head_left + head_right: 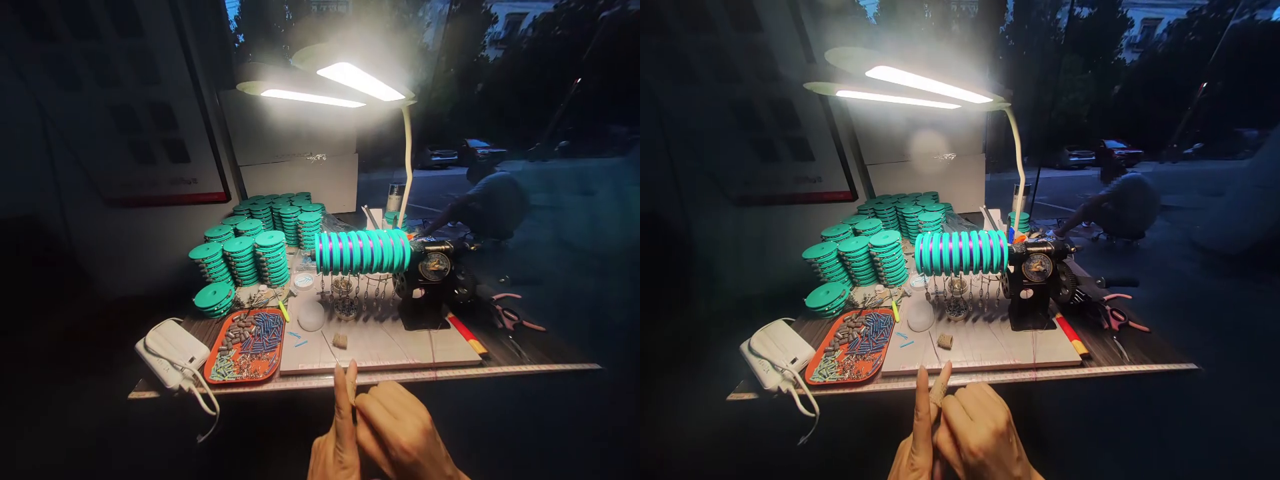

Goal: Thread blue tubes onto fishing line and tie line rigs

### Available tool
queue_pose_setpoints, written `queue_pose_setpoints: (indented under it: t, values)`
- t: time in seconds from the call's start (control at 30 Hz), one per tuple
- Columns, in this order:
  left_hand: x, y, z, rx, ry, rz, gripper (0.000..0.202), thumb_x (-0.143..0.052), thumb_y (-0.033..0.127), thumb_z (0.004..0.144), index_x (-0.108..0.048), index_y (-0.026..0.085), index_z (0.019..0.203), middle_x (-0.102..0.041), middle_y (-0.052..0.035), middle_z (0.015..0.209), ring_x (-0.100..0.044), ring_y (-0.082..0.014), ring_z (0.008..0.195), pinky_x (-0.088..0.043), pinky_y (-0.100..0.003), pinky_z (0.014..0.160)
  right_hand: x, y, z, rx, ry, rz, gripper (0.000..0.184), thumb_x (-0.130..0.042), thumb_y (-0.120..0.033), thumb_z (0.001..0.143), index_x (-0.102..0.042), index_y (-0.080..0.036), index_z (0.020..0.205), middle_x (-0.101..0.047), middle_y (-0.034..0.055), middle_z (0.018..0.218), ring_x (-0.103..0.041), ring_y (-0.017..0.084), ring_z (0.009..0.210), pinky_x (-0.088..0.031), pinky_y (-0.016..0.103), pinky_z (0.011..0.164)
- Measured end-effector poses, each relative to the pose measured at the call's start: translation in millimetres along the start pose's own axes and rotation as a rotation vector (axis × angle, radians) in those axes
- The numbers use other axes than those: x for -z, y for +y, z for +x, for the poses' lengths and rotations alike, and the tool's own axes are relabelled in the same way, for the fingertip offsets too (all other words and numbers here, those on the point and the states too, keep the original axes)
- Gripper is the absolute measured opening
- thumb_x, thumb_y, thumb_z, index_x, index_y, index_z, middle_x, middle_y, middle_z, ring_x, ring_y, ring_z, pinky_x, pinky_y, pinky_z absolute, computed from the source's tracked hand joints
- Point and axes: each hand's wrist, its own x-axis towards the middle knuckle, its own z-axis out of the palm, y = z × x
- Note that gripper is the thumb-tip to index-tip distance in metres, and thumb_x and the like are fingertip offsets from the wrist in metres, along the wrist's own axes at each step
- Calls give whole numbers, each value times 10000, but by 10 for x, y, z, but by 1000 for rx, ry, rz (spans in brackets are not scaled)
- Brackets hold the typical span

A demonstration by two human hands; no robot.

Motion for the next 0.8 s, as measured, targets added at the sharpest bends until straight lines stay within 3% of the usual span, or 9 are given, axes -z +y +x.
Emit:
queue_pose_setpoints:
  t: [0.1, 0.13, 0.23, 0.3, 0.4, 0.5, 0.6, 0.7, 0.8]
  values:
    - [-28, 83, 41, -57, -47, -136, 753, -587, 499, 715, -159, 455, 1333, -240, -97, 1447, -605, -112, 530, -437, -230, 472, -10, 14, -31, -28, -35, 69, 308, -360, -145, 858, -497, -174, 583, -481, 6, 506, -429, 119, 472, -306, 244, 466]
    - [-34, 119, 59, -67, -66, -210, 707, -538, 524, 739, -137, 490, 1320, -256, -106, 1441, -562, -68, 457, -393, -192, 407, -4, 18, -40, -49, -39, 96, 287, -370, -140, 853, -503, -172, 602, -488, 7, 517, -438, 120, 482, -313, 242, 471]
    - [-39, 223, 105, -48, -57, -346, 558, -512, 461, 791, -243, 516, 1278, -555, -100, 1220, -455, -2, 364, -274, -118, 342, 52, 31, -66, -107, -22, 199, 216, -395, -121, 837, -523, -167, 669, -517, 10, 543, -467, 119, 502, -339, 237, 486]
    - [-35, 265, 117, -30, 3, -338, 509, -550, 341, 805, -339, 480, 1247, -655, -32, 900, -389, 11, 343, -252, -101, 347, 112, 39, -75, -151, -18, 270, 199, -401, -126, 828, -512, -171, 669, -508, 3, 538, -474, 116, 500, -352, 233, 488]
    - [-39, 272, 96, 2, 63, -335, 453, -570, 277, 802, -424, 394, 1214, -513, 50, 610, -290, -1, 365, -221, -97, 359, 182, 55, -63, -257, -51, 354, 222, -386, -169, 837, -475, -187, 635, -484, -10, 531, -476, 113, 497, -372, 228, 488]
    - [-54, 243, 54, -4, 53, -373, 384, -616, 307, 765, -516, 294, 1136, -423, 55, 550, -311, -36, 463, -271, -115, 450, 189, 73, -8, -329, -141, 463, 181, -388, -176, 853, -524, -189, 735, -567, 10, 640, -539, 125, 580, -419, 224, 539]
    - [-51, 226, 32, 13, -21, -406, 355, -586, 331, 779, -524, 252, 1119, -411, 59, 490, -290, -44, 432, -272, -131, 442, 164, 91, 56, -307, -274, 604, 169, -404, -173, 861, -572, -197, 869, -633, 35, 785, -591, 143, 711, -453, 227, 624]
    - [-36, 222, 41, 7, -64, -437, 311, -530, 319, 814, -524, 251, 1117, -403, 76, 427, -245, -33, 356, -271, -128, 405, 156, 106, 91, -230, -392, 670, 192, -408, -207, 871, -599, -188, 883, -646, 43, 771, -595, 146, 704, -454, 226, 625]
    - [-31, 208, 53, 2, -87, -473, 301, -543, 314, 804, -548, 246, 1097, -412, 85, 396, -224, -22, 326, -263, -111, 386, 158, 115, 92, -160, -421, 586, 207, -404, -226, 877, -596, -174, 817, -635, 44, 706, -579, 136, 634, -437, 212, 562]
